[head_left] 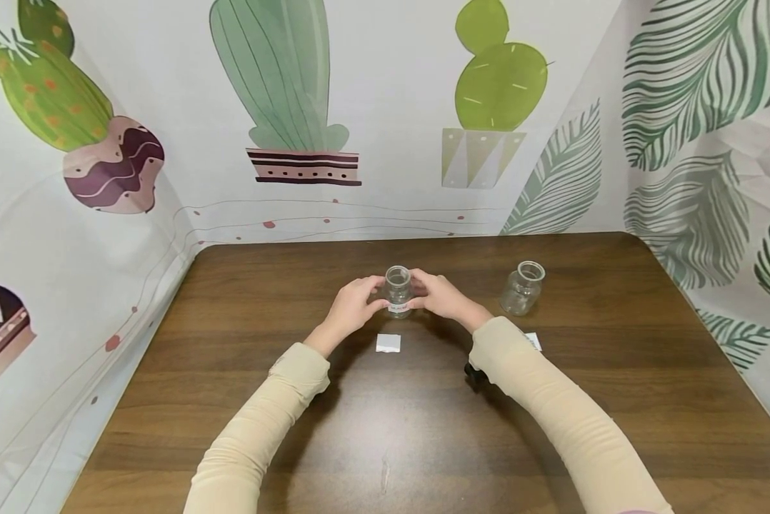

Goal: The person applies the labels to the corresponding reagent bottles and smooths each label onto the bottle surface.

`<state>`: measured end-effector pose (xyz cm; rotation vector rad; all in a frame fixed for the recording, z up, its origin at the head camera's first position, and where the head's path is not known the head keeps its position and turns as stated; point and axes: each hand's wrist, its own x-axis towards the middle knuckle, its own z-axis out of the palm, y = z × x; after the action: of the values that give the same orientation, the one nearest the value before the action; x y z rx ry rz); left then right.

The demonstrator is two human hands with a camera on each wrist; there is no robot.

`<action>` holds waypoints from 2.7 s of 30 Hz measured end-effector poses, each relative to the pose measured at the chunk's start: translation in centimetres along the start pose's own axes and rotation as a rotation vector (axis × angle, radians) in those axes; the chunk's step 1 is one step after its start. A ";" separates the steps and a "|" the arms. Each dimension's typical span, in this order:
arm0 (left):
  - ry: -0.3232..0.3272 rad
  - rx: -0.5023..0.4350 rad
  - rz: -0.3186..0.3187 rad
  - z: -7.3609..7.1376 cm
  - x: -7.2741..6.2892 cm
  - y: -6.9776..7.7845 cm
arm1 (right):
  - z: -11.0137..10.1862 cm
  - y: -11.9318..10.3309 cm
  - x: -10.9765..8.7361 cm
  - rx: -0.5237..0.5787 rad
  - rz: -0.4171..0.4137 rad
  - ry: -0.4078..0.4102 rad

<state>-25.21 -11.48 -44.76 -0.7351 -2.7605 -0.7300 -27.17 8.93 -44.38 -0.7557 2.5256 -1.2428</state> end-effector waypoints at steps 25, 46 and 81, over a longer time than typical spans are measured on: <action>-0.041 0.140 0.138 0.5 0.4 -0.9 | 1.8 0.6 -0.6 -0.276 -0.071 0.102; -0.055 0.122 0.095 0.7 0.4 -0.3 | 1.7 0.5 -0.9 -0.225 -0.066 0.082; 0.004 0.062 -0.036 -4.7 -0.3 -0.9 | -3.0 -0.2 -5.2 -0.024 -0.030 0.148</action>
<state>-25.14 -14.65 -41.11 -0.6721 -2.7857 -0.6481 -24.03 13.68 -42.51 -0.7346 2.6602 -1.3263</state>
